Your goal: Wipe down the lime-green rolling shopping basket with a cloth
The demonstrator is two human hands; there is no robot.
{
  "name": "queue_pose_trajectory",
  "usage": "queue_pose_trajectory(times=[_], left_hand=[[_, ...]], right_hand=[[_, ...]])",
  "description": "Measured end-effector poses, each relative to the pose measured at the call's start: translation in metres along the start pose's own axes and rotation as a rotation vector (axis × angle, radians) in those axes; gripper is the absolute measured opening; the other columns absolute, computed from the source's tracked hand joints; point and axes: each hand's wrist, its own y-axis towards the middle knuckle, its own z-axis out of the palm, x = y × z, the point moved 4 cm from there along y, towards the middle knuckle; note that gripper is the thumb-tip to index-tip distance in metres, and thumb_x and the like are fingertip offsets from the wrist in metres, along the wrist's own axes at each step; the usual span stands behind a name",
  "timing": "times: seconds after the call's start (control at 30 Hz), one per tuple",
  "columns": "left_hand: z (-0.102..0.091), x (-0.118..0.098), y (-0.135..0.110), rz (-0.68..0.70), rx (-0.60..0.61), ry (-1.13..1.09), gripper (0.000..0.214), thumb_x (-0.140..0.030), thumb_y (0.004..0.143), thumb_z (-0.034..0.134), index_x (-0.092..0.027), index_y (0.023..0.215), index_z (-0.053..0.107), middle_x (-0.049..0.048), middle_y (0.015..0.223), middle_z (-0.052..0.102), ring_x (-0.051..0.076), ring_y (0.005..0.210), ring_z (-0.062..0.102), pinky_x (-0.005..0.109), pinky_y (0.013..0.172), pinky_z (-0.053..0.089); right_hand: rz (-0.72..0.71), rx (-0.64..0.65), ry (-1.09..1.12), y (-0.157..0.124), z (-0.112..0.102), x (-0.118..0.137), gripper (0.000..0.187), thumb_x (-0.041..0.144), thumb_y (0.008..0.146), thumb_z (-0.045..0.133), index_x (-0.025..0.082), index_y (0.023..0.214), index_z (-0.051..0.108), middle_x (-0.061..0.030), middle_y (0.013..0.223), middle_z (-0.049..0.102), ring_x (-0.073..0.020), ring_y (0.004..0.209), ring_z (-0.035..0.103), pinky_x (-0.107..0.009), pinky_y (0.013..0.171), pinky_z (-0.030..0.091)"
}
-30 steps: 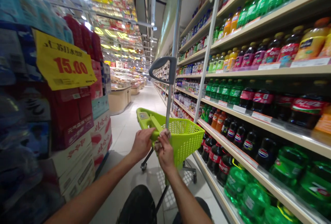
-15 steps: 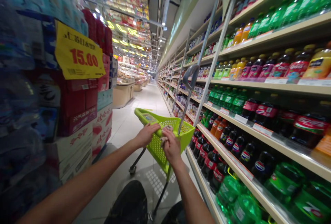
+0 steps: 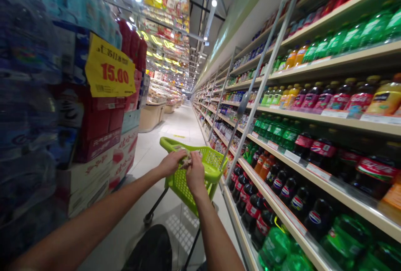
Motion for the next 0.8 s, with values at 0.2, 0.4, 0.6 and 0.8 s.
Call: queue_pose_trajectory(times=[0.2, 0.4, 0.6, 0.8], left_hand=[[0.0, -0.038, 0.004, 0.058, -0.044, -0.172, 0.038, -0.024, 0.084, 0.033, -0.023, 0.118, 0.048, 0.0027, 0.126, 0.05, 0.019, 0.116, 0.044, 0.044, 0.101, 0.028], [0.026, -0.07, -0.003, 0.149, -0.087, 0.01, 0.032, -0.032, 0.077, 0.05, -0.021, 0.108, 0.053, 0.0073, 0.121, 0.053, 0.025, 0.117, 0.042, 0.059, 0.101, 0.011], [0.012, -0.038, -0.001, 0.144, -0.208, 0.035, 0.03, -0.014, 0.078, 0.045, -0.021, 0.105, 0.055, 0.0061, 0.115, 0.058, 0.021, 0.109, 0.051, 0.056, 0.101, 0.017], [-0.004, 0.005, -0.005, 0.028, -0.411, 0.005, 0.033, -0.01, 0.078, 0.039, -0.019, 0.104, 0.057, 0.007, 0.109, 0.062, 0.021, 0.101, 0.056, 0.052, 0.099, 0.028]], right_hand=[[-0.002, -0.086, -0.034, 0.002, -0.005, -0.014, 0.061, 0.011, 0.071, 0.041, 0.009, 0.131, 0.03, -0.0165, 0.136, 0.03, -0.0246, 0.127, 0.028, -0.043, 0.101, 0.031], [-0.067, 0.086, -0.247, -0.019, -0.036, -0.031, 0.071, 0.027, 0.068, 0.053, 0.007, 0.131, 0.029, -0.0175, 0.119, 0.051, -0.0297, 0.11, 0.047, -0.047, 0.091, 0.038], [0.003, 0.059, -0.274, -0.029, -0.051, -0.03, 0.066, 0.033, 0.075, 0.049, 0.012, 0.133, 0.026, -0.0082, 0.093, 0.063, -0.0224, 0.082, 0.057, -0.039, 0.078, 0.043], [-0.037, -0.015, -0.294, -0.033, -0.047, -0.026, 0.057, 0.029, 0.078, 0.043, 0.014, 0.131, 0.03, -0.0073, 0.091, 0.063, -0.0216, 0.086, 0.056, -0.04, 0.08, 0.039]])
